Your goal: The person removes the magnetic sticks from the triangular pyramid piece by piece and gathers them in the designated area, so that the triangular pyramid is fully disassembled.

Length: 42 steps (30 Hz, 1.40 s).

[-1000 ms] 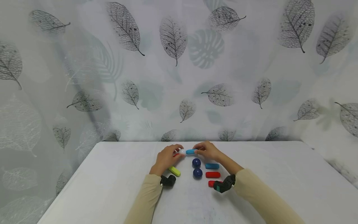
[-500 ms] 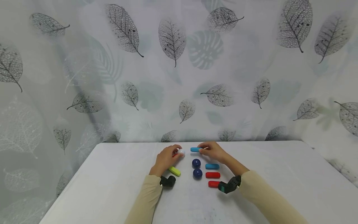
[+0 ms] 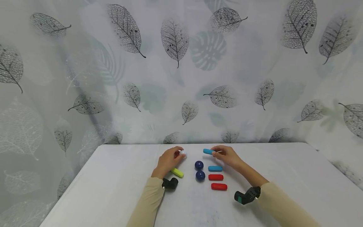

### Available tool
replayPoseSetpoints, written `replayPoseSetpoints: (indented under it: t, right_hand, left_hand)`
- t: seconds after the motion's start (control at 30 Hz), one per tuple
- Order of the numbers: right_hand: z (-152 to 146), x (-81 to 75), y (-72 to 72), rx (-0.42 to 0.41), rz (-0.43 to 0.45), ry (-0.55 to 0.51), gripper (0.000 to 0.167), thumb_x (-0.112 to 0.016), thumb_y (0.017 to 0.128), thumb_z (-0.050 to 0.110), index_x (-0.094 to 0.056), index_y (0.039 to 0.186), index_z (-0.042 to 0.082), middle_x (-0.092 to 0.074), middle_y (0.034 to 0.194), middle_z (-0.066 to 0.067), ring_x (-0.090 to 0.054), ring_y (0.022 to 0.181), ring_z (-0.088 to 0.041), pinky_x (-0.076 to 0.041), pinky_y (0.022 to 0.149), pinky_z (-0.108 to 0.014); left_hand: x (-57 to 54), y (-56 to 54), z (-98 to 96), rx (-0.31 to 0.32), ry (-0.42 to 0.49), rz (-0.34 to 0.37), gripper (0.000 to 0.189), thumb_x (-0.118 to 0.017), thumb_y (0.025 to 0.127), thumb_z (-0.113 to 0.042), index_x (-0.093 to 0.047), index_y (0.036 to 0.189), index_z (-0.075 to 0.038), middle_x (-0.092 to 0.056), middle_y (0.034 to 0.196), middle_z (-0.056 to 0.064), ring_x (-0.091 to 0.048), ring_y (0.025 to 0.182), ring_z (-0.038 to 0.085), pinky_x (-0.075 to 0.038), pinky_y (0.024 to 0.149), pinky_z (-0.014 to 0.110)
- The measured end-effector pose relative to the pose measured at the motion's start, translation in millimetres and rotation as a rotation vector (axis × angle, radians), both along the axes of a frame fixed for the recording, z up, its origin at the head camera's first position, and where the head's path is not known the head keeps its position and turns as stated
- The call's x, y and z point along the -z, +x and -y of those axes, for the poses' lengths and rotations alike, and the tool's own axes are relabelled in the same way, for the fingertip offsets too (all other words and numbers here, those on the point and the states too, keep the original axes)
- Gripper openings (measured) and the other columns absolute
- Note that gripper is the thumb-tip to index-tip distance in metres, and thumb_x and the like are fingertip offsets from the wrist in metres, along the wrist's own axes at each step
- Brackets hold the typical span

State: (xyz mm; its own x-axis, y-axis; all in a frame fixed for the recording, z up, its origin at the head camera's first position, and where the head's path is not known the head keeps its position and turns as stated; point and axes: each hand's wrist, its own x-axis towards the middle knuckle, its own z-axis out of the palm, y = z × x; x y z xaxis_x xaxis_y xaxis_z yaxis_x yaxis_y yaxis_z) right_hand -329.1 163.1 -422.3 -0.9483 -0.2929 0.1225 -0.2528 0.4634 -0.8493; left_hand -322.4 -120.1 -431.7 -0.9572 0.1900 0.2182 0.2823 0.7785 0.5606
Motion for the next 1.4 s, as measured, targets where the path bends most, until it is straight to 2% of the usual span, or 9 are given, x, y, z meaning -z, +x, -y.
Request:
replayPoseSetpoints:
  t: [0.17,0.3,0.5,0.83,0.97,1.27,1.4]
  right_hand:
    - [-11,2.1,8.2,0.074,-0.030,0.039,0.032,-0.065,0.094,0.024,-0.066,0.117,0.002,-0.066,0.114,-0.016,-0.064,0.100,-0.029,-0.055,0.085,-0.038]
    - [-16,1.3,16.9,0.088,-0.020,0.036,0.033,-0.067,0.093,0.026,-0.066,0.118,0.003,-0.066,0.115,-0.016,-0.064,0.100,-0.028,-0.056,0.083,-0.037]
    - [-21,-0.1,30.1,0.082,0.010,0.007,0.035,-0.067,0.094,0.026,-0.064,0.119,0.002,-0.067,0.111,-0.013,-0.064,0.097,-0.024,-0.056,0.081,-0.032]
    - [-27,-1.9,55.0,0.072,-0.005,0.043,0.033,-0.066,0.094,0.024,-0.065,0.119,0.002,-0.068,0.110,-0.012,-0.063,0.101,-0.026,-0.055,0.084,-0.038]
    - [-30,-2.0,67.0,0.083,-0.009,0.055,0.032,-0.068,0.093,0.025,-0.066,0.117,0.005,-0.069,0.110,-0.009,-0.063,0.102,-0.025,-0.054,0.085,-0.035]
    - [-38,2.7,95.1,0.073,0.080,-0.057,0.034,-0.070,0.091,0.025,-0.065,0.116,0.002,-0.067,0.109,-0.010,-0.062,0.098,-0.021,-0.052,0.080,-0.022]
    - [-43,7.2,103.5,0.015,0.089,-0.108,0.034,-0.068,0.093,0.023,-0.064,0.117,-0.001,-0.067,0.109,-0.013,-0.064,0.096,-0.017,-0.052,0.082,-0.020]
  left_hand:
    - [0.4,0.4,-0.3,-0.001,0.005,0.004,0.032,-0.064,0.094,-0.037,-0.065,0.121,-0.020,-0.068,0.107,0.003,-0.062,0.100,0.020,-0.050,0.082,0.046]
    - [0.9,0.5,0.0,-0.002,0.007,-0.005,0.032,-0.065,0.093,-0.036,-0.065,0.120,-0.019,-0.068,0.106,0.003,-0.063,0.099,0.021,-0.051,0.081,0.047]
    - [2.9,-0.6,-0.9,-0.006,0.007,-0.013,0.032,-0.065,0.093,-0.036,-0.065,0.120,-0.019,-0.069,0.106,0.002,-0.063,0.099,0.021,-0.051,0.081,0.047]
    - [3.0,1.1,-1.3,-0.030,0.028,0.010,0.032,-0.066,0.093,-0.036,-0.065,0.119,-0.019,-0.069,0.107,0.002,-0.063,0.099,0.019,-0.050,0.081,0.044]
    - [1.1,1.7,-1.6,-0.031,0.038,-0.002,0.032,-0.067,0.092,-0.035,-0.066,0.119,-0.018,-0.069,0.107,0.002,-0.064,0.100,0.020,-0.050,0.082,0.046]
    - [4.2,-1.4,-1.5,-0.039,0.062,0.008,0.032,-0.066,0.091,-0.035,-0.065,0.119,-0.019,-0.069,0.111,0.003,-0.063,0.104,0.021,-0.049,0.087,0.048]
    - [5.4,-1.4,-1.4,-0.034,0.071,0.007,0.032,-0.066,0.091,-0.031,-0.065,0.120,-0.019,-0.069,0.113,0.004,-0.063,0.106,0.022,-0.048,0.089,0.049]
